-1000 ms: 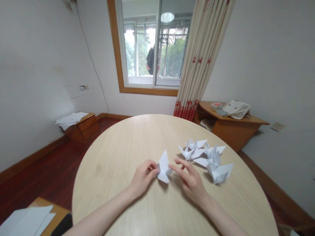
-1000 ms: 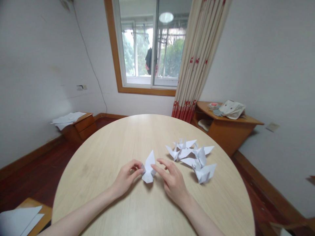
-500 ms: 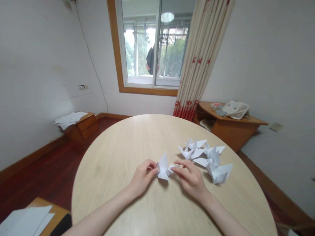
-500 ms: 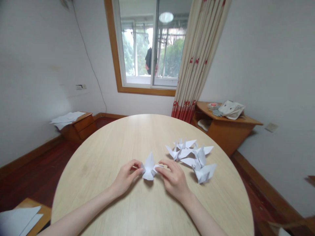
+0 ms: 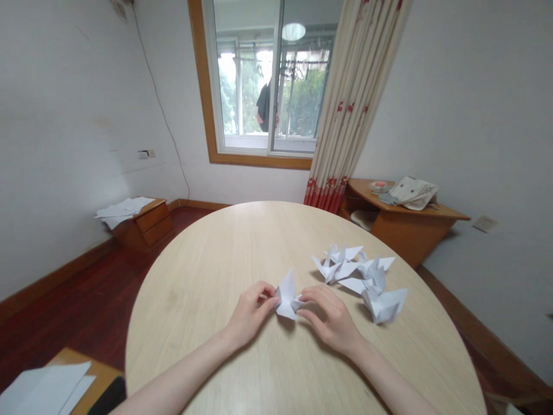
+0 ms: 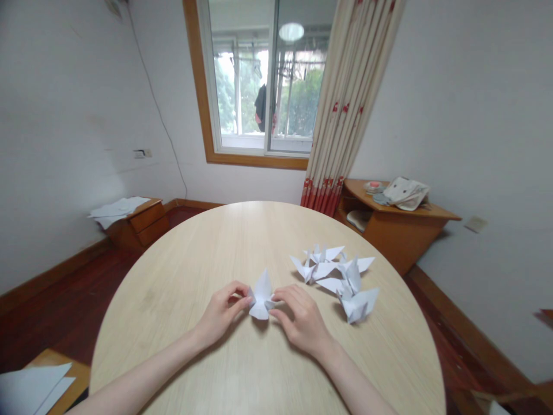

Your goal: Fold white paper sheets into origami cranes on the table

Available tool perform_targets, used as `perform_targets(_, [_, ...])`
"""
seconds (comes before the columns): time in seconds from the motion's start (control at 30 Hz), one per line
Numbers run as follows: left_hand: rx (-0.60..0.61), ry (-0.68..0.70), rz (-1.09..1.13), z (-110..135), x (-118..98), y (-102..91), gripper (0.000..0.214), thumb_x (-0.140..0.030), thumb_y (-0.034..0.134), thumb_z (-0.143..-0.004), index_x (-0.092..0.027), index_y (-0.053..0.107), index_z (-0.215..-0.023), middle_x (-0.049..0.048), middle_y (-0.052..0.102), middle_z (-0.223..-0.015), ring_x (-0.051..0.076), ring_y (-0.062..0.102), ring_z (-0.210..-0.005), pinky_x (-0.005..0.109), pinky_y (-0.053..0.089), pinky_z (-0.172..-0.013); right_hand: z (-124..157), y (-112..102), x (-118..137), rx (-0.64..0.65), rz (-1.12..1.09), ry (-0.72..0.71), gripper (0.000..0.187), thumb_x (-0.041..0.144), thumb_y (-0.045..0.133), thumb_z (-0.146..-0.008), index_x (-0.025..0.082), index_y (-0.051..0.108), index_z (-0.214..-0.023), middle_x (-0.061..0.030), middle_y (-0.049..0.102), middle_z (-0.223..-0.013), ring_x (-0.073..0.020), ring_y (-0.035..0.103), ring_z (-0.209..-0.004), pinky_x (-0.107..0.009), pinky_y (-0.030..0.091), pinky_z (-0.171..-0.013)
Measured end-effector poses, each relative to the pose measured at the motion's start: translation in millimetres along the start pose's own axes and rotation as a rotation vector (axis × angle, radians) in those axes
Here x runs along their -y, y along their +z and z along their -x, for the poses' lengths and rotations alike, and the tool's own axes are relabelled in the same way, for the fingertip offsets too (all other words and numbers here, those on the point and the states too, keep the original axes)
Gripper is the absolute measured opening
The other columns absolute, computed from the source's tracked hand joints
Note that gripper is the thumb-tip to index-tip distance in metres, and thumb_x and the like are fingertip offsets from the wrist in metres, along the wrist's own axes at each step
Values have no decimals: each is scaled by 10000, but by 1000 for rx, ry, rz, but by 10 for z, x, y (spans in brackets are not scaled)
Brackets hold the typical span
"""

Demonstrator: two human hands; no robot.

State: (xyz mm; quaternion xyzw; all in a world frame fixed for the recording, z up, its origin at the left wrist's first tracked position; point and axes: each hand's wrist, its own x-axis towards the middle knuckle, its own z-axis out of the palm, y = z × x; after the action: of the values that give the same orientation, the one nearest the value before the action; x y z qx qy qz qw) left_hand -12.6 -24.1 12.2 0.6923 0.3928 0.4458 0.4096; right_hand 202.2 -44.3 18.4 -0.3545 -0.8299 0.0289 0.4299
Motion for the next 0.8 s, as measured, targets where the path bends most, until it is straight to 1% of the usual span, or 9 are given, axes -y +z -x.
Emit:
perform_targets(0.1, [8,0,15,3,12,6,147,-317,571,-840,-174,600,-818,42,639,-833,182,600,-784,300,488,-736,10,45,0,-78,1,41,75,225,529,-925,206,597,-900,-56,678,-781,-202,634,-716,-317,511,-639])
perform_targets(0.2, [21,-5,31,11,19,9,157,-326,580,-840,-171,599,-827,47,639,-836,180,602,-774,293,489,-718,8,60,-1,-108,-11,72,101,244,529,-933,208,624,-933,-54,696,-792,-197,641,-711,-310,514,-635])
perform_targets(0.27, [30,-3,41,18,9,10,185,-348,574,-851,-165,599,-842,50,636,-834,176,600,-755,290,489,-702,2,53,-3,-89,-19,86,108,235,541,-930,211,640,-894,-46,702,-783,-196,640,-716,-312,509,-641])
perform_targets(0.37, [37,10,70,31,-23,10,276,-423,515,-895,-162,583,-834,38,616,-771,167,589,-701,286,484,-672,-7,37,-8,-63,-36,103,153,217,552,-927,210,636,-798,-31,689,-734,-193,626,-704,-310,490,-633])
perform_targets(0.5, [42,-13,172,43,-40,14,361,-527,454,-912,-182,505,-815,1,581,-676,147,571,-603,270,463,-612,-26,17,0,-26,-75,95,200,216,532,-940,204,628,-765,-30,672,-719,-189,603,-703,-311,477,-639])
perform_targets(0.57, [53,-43,204,43,-32,14,361,-544,476,-893,-191,478,-819,-28,543,-623,126,527,-531,247,426,-550,-43,3,18,5,-92,81,218,228,525,-946,205,634,-758,-28,666,-709,-189,589,-708,-313,474,-644])
perform_targets(0.63, [46,-51,185,39,-26,12,347,-530,547,-852,-193,476,-814,-45,509,-614,111,483,-515,224,381,-514,-61,-11,45,39,-109,71,238,246,521,-951,209,643,-750,-26,662,-697,-190,579,-712,-315,474,-647])
perform_targets(0.73, [32,-42,124,33,-29,5,315,-465,644,-786,-187,497,-804,-43,497,-649,106,461,-558,209,354,-518,-78,-24,87,69,-136,77,262,268,514,-955,214,654,-740,-24,661,-684,-189,571,-711,-313,479,-645])
perform_targets(0.8, [40,-46,100,32,-33,3,289,-441,638,-791,-185,505,-784,-47,485,-629,105,446,-551,209,344,-517,-80,-24,107,75,-150,83,260,269,514,-955,215,657,-744,-22,661,-686,-187,567,-711,-310,480,-642])
